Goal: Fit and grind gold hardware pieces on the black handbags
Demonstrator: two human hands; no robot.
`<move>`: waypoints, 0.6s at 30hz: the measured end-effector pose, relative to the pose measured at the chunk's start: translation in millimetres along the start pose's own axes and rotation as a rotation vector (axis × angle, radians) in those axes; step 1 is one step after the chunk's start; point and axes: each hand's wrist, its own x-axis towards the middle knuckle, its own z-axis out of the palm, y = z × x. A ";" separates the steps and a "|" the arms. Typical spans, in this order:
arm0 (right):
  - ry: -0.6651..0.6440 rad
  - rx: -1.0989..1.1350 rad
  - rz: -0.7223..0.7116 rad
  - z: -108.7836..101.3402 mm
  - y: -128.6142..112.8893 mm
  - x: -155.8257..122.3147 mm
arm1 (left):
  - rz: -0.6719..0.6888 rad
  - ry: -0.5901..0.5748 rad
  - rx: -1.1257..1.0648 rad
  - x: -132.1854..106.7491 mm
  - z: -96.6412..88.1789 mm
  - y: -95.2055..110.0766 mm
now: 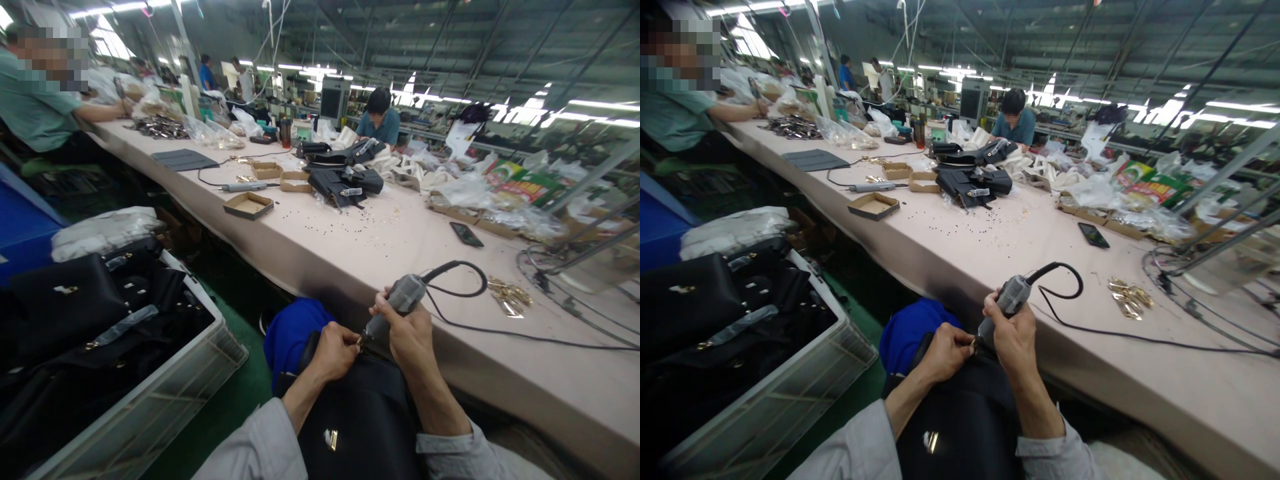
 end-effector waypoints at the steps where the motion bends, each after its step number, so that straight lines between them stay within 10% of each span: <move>1: 0.017 0.008 0.001 -1.0 0.7 -2.1 | -0.002 -0.004 -0.011 0.2 -0.1 -0.1; 18: 0.099 0.019 -0.055 -7.9 -7.2 -34.2 | -0.082 -0.046 -0.131 4.5 0.5 -1.1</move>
